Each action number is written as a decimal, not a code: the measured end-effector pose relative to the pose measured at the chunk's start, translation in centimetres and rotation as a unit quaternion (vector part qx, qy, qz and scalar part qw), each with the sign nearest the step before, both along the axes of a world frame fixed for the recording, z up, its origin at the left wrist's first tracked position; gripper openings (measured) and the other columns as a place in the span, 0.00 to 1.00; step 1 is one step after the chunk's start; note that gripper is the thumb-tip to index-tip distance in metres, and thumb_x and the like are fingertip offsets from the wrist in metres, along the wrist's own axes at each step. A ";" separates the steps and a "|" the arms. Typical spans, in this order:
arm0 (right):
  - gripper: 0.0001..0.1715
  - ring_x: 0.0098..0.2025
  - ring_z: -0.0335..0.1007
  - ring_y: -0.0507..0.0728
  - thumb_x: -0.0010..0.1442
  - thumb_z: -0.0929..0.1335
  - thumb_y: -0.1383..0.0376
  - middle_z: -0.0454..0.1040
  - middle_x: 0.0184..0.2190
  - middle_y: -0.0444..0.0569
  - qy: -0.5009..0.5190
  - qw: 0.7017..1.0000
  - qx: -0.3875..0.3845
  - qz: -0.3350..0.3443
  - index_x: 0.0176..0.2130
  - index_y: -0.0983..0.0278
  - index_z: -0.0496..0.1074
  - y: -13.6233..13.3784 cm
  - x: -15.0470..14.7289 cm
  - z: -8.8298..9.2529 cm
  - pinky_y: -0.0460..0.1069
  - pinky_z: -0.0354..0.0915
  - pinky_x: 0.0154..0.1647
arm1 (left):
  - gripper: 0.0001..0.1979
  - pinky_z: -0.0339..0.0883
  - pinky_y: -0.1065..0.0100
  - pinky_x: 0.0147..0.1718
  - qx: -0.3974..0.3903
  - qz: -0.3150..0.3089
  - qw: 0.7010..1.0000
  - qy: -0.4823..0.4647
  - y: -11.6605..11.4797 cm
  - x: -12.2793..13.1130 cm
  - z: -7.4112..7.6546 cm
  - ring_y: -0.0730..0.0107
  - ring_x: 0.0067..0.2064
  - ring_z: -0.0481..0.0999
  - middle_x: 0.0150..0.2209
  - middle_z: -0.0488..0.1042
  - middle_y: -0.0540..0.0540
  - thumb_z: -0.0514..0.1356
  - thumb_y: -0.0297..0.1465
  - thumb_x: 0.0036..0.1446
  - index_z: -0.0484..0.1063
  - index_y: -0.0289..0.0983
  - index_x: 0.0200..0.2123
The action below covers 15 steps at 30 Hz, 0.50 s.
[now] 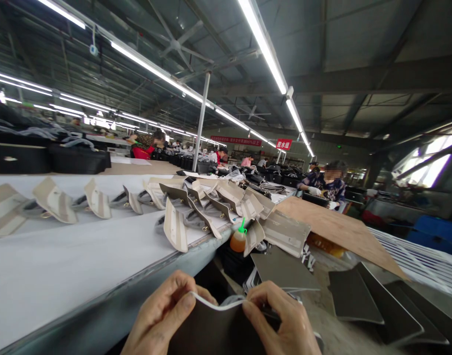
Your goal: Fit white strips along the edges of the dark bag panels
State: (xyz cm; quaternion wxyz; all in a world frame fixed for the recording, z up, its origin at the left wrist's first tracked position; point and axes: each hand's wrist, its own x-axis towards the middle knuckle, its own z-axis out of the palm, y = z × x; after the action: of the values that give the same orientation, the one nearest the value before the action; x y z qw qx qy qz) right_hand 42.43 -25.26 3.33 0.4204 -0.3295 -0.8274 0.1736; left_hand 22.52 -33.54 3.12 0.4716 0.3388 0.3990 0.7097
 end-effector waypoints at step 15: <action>0.10 0.34 0.76 0.55 0.64 0.68 0.70 0.77 0.30 0.43 -0.123 0.992 0.041 0.004 0.30 0.61 0.70 1.8 0.0 -0.8 0.47 0.65 0.35 | 0.09 0.69 0.73 0.34 -0.026 -0.013 0.903 0.428 2.3 -3.4 -1.2 0.60 0.36 0.83 0.32 0.85 0.49 0.64 0.37 0.60 0.87 0.48 0.36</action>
State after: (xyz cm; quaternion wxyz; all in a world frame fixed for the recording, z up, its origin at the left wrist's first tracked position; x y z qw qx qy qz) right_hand 42.38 -23.45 2.53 0.3281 -0.3280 -0.8803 0.0993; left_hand 19.08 -31.20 1.88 0.2729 0.6027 0.5762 0.4798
